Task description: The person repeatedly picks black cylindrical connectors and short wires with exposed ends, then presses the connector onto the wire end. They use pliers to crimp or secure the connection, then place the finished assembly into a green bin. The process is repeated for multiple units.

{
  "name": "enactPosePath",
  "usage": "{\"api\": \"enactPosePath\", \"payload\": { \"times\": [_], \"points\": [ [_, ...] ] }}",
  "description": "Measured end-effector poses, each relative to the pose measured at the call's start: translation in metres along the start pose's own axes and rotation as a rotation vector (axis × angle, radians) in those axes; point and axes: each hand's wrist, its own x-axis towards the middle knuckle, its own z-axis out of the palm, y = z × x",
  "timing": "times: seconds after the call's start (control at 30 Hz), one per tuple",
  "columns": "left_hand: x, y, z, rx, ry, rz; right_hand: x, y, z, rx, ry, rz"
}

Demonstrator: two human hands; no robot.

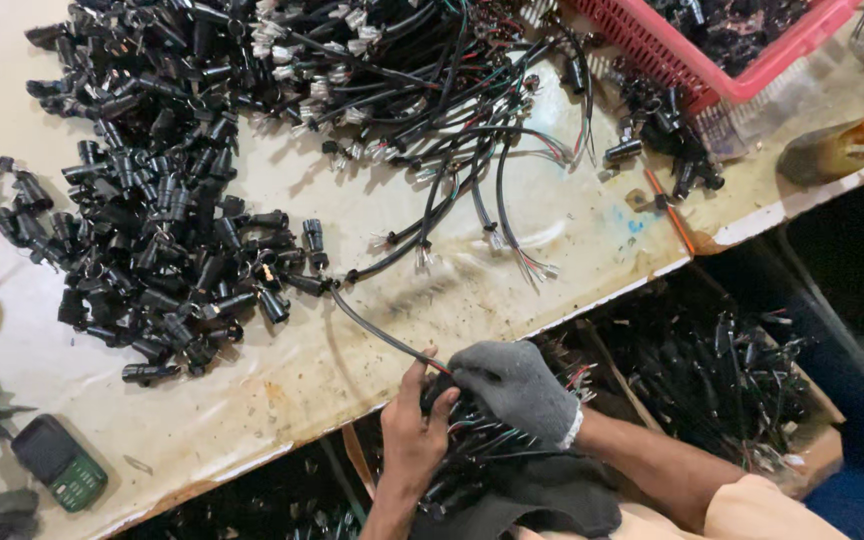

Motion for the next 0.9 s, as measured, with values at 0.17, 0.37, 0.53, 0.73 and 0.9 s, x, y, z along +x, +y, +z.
{"api": "enactPosePath", "payload": {
  "times": [0.17, 0.37, 0.53, 0.73, 0.9],
  "points": [
    [0.005, 0.006, -0.004, 0.077, -0.03, 0.1, 0.005, 0.017, -0.005, 0.347, -0.223, 0.479],
    [0.012, 0.022, -0.015, -0.022, -0.132, 0.127, 0.003, 0.042, -0.009, 0.592, -0.306, 0.561],
    [0.009, 0.033, -0.039, 0.636, -0.313, 0.426, 0.057, 0.048, -0.048, -0.303, -0.027, -0.457],
    [-0.004, 0.033, -0.068, 0.517, -0.717, 0.052, 0.174, 0.078, -0.089, -1.136, 0.134, -0.409],
    [0.003, 0.029, -0.072, 0.554, -0.272, 0.155, 0.172, 0.109, -0.044, -0.929, 0.219, -0.539]
  ]
}}
